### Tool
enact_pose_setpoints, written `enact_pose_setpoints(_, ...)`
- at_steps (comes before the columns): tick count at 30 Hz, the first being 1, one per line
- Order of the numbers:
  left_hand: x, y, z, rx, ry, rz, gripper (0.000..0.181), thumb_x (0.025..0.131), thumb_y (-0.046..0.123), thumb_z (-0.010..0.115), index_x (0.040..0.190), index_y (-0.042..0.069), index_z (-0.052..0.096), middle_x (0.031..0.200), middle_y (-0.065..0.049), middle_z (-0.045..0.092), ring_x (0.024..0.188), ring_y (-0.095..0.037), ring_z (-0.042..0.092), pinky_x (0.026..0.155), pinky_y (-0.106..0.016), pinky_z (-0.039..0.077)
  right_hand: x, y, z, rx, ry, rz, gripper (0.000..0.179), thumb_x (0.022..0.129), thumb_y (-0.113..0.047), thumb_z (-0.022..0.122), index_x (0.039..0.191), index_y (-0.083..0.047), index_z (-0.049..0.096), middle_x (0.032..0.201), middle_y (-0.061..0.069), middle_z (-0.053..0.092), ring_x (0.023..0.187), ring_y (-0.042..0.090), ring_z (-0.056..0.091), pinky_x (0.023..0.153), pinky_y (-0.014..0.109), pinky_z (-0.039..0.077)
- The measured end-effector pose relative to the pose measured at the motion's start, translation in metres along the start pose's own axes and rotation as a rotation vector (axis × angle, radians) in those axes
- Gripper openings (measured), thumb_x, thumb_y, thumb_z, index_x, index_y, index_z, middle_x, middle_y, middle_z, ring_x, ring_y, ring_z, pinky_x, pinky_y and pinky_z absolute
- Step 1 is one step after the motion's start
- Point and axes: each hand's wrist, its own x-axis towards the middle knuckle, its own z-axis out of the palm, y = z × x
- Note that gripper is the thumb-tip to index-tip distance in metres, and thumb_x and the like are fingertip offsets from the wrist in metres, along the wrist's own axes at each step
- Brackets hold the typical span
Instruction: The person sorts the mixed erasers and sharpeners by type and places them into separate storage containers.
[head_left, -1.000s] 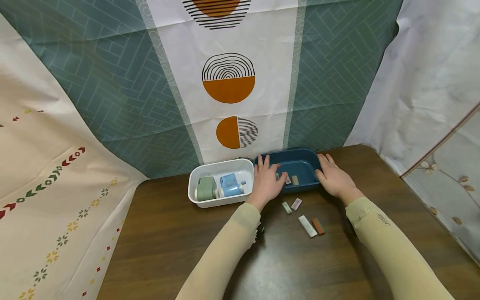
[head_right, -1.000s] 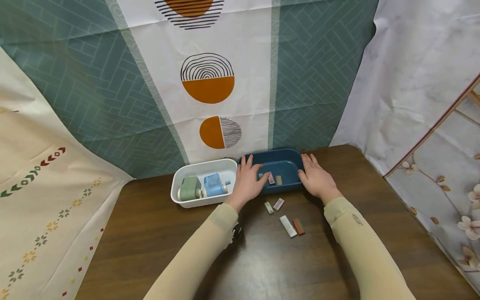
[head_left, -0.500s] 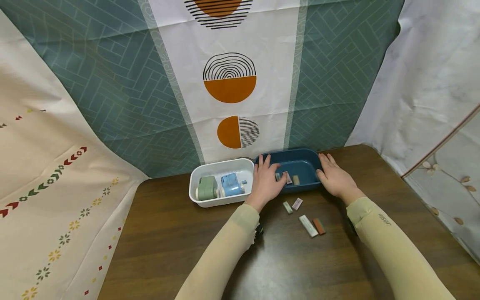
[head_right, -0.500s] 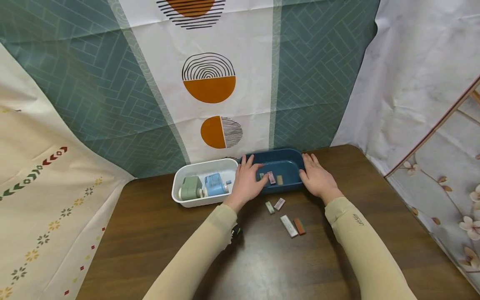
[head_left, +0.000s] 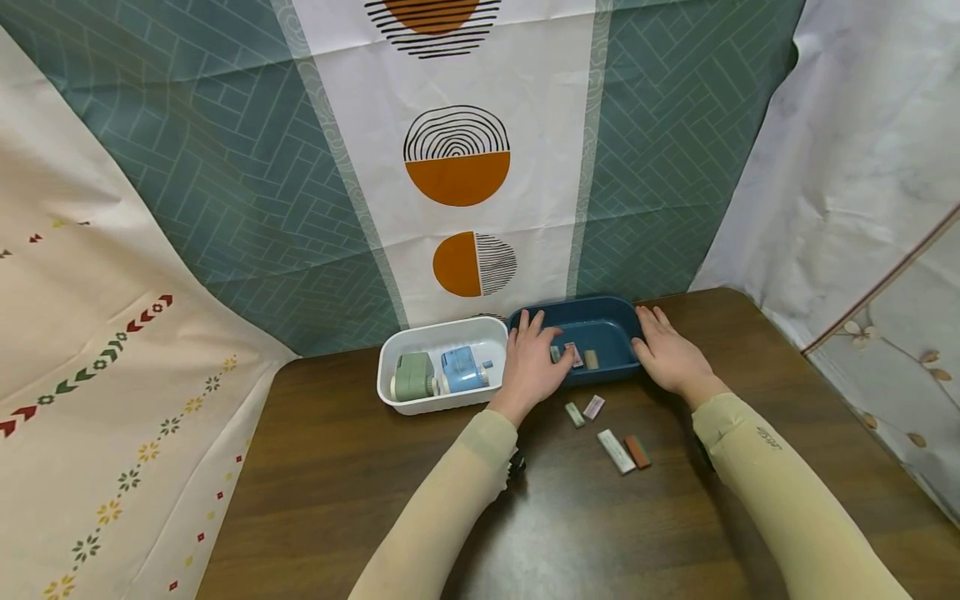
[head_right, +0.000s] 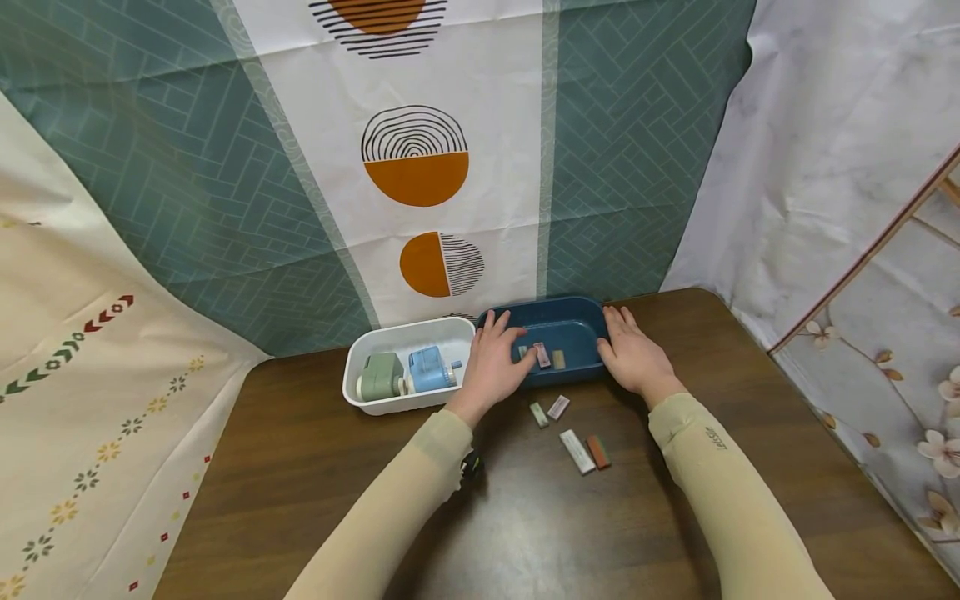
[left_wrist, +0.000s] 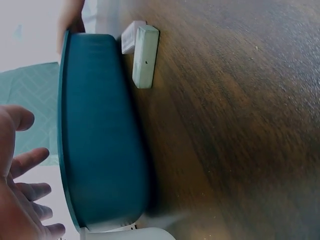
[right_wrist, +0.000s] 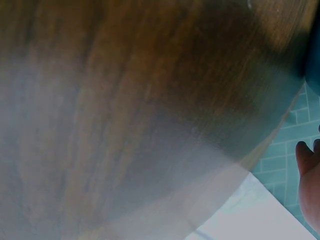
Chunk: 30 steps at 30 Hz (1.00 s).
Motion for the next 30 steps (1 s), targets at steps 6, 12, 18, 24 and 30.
enact_pose_setpoints(6,-0.002,0.005,-0.003,0.022,0.010,0.018,0.038,0.107,0.035,0.063,0.136,0.012,0.073,0.166,-0.013,0.045,0.161,-0.037,0.024,0.126,-0.058,0.025,-0.001,-0.003,-0.002,0.010,-0.002,-0.006,0.070,0.116,-0.033,0.032,0.167,0.009,0.010,0.173,0.032,0.014,0.161,0.049,0.006,0.127,0.061,0.016)
enact_pose_setpoints(12,-0.003,0.008,-0.003,0.023,0.021,0.032,0.037,0.107,0.035,0.062,0.135,0.012,0.074,0.163,-0.012,0.050,0.159,-0.035,0.032,0.125,-0.054,0.030,0.000,-0.001,-0.003,0.004,-0.014,0.005,0.070,0.116,-0.033,0.031,0.167,0.009,0.008,0.174,0.032,0.011,0.161,0.049,0.004,0.127,0.061,0.015)
enact_pose_setpoints(18,-0.006,0.010,-0.005,0.014,0.042,0.041,0.035,0.106,0.034,0.064,0.134,0.015,0.075,0.159,-0.010,0.055,0.152,-0.031,0.043,0.122,-0.050,0.037,0.000,-0.001,-0.003,0.005,-0.027,0.012,0.070,0.116,-0.032,0.030,0.167,0.009,0.005,0.175,0.030,0.008,0.162,0.047,0.001,0.128,0.060,0.012)
enact_pose_setpoints(24,-0.011,0.014,-0.008,-0.012,0.056,0.043,0.035,0.105,0.034,0.064,0.132,0.015,0.075,0.155,-0.008,0.058,0.146,-0.028,0.049,0.119,-0.049,0.041,0.000,-0.002,-0.004,0.011,-0.030,0.011,0.069,0.116,-0.031,0.030,0.167,0.008,0.005,0.175,0.030,0.007,0.162,0.047,0.000,0.128,0.060,0.012)
enact_pose_setpoints(30,-0.018,0.017,-0.010,-0.028,0.071,0.041,0.035,0.105,0.036,0.064,0.131,0.016,0.076,0.152,-0.006,0.060,0.141,-0.026,0.052,0.116,-0.047,0.044,0.000,-0.004,-0.003,0.005,-0.035,0.012,0.070,0.116,-0.034,0.028,0.168,0.008,0.005,0.175,0.030,0.007,0.162,0.046,-0.001,0.128,0.060,0.012)
